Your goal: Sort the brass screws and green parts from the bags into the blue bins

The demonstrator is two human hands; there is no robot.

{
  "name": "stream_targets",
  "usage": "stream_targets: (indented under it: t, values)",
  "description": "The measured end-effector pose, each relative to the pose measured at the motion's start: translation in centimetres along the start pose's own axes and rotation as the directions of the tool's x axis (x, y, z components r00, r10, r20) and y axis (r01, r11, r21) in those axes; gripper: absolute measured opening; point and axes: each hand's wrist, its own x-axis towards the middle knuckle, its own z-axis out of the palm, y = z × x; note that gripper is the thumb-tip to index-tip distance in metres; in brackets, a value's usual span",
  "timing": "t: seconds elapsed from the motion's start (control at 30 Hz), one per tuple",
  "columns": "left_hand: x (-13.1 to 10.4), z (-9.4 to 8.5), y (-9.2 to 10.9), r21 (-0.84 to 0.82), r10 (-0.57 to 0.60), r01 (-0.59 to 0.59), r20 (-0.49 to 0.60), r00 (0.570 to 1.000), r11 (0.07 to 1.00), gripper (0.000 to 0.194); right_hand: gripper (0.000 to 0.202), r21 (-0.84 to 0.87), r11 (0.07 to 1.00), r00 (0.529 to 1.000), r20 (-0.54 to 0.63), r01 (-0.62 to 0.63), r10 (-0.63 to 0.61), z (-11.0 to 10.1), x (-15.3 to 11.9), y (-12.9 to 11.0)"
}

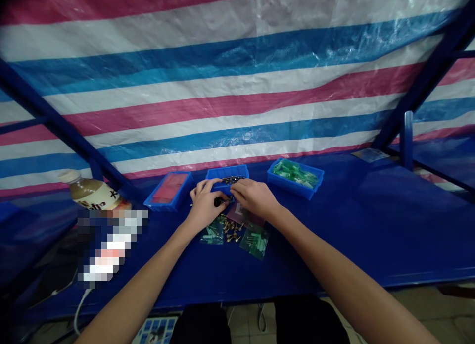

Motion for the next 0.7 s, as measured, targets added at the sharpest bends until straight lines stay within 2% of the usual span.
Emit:
stream_targets:
  t: [0.1,0.27,0.53,0.7]
  values:
    - [0.1,-0.2,0.3,-0.036,0.023,-0.026,-0.082,0.996,0.999,0.006,0.025,0.026,1.0,1.0,0.01,-0.003,0.003,-0.1,0.0,0.0]
    - [0.1,-1.5,1.2,-0.09,-0.011,-0.007,-0.193,0.981,0.996,0.006,0.024,0.104,0.994,0.998,0.058,-0.015,0.009,0.0,-0.1,-0.1]
    - [-0.1,-1.9,1.3,-0.142,0.068,-0.099,-0.207,0.976,0.985,0.005,0.022,0.337,0.938,0.996,0.055,-0.083,0.069,0.3,0.1,-0.4]
    - [-0.1,-1.8,0.9,-0.152,0.099,-0.129,-0.19,0.977,0.98,0.009,0.026,0.383,0.914,0.991,0.057,-0.135,0.122,0.3,0.2,-0.6]
